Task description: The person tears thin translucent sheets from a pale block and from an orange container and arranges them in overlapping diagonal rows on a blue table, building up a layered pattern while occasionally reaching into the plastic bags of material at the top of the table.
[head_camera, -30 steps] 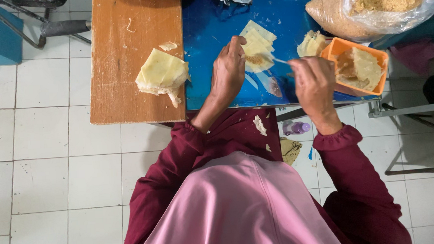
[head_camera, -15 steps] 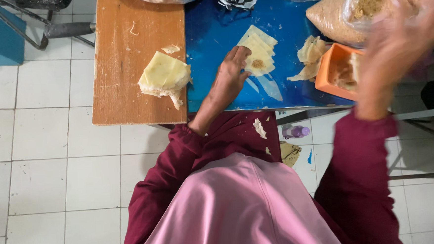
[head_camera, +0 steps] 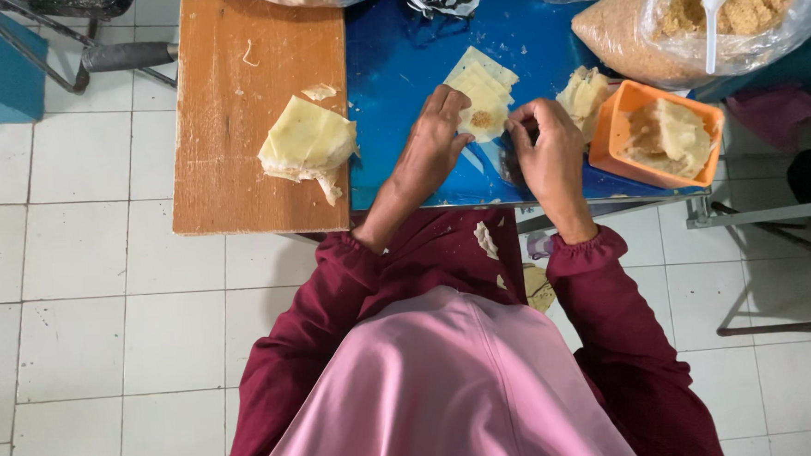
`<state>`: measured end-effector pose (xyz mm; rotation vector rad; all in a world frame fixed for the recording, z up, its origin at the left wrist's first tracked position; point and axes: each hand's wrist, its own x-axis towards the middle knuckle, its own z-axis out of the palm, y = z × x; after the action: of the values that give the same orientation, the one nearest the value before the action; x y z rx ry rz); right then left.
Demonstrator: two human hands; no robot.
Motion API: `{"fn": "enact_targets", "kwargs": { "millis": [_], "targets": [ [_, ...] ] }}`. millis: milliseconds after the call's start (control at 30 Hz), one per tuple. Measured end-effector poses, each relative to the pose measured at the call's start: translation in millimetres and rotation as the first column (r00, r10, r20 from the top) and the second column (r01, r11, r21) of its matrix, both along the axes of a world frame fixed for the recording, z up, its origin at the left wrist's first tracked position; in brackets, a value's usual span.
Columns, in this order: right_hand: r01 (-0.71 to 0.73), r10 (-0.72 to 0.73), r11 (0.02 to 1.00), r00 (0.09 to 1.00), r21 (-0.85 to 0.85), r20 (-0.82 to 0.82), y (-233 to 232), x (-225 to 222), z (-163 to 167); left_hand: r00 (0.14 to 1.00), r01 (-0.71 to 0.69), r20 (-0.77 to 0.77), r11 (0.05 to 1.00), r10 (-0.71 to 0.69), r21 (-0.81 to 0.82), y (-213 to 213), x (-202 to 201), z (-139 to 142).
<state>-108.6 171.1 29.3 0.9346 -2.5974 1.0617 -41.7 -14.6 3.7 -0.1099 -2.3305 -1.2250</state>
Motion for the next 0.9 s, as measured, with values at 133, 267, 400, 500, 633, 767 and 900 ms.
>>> {"fn": "enact_targets", "kwargs": {
  "millis": [133,267,400,500,633,767,900],
  "targets": [
    [-0.085,0.089,0.989,0.996,-0.123,0.028,-5,3,1,1.0,-0.005,-0.015,0.999,0.004,-0.048,-1,-2,0],
    [-0.189,0.181,0.979,0.978,-0.074,-0.109,-7,7,1,1.0,0.004,-0.008,0.999,-0.004,-0.051,-2,-2,0],
    [-0.224,0.227,0.974,0.941,0.043,-0.249,-7,7,2,1.0,0.024,-0.012,0.997,-0.025,-0.078,-2,-1,1],
    [-0.224,0.241,0.97,0.93,0.09,-0.277,-8,3,1,0.999,0.031,-0.024,0.994,-0.033,-0.106,-2,1,3],
    [-0.229,0.228,0.973,0.95,0.019,-0.215,-12,-10,0,0.999,0.042,-0.028,0.991,-0.046,-0.129,-3,1,5],
    [-0.121,0.139,0.987,0.975,-0.11,0.176,-19,-23,0,0.998,-0.037,-0.062,0.987,0.028,-0.155,-3,-7,-1],
    [-0.152,0.157,0.983,0.987,-0.107,0.043,-27,-27,-2,0.981,-0.18,-0.099,0.972,0.166,-0.154,-1,-26,-9]
  ]
}}
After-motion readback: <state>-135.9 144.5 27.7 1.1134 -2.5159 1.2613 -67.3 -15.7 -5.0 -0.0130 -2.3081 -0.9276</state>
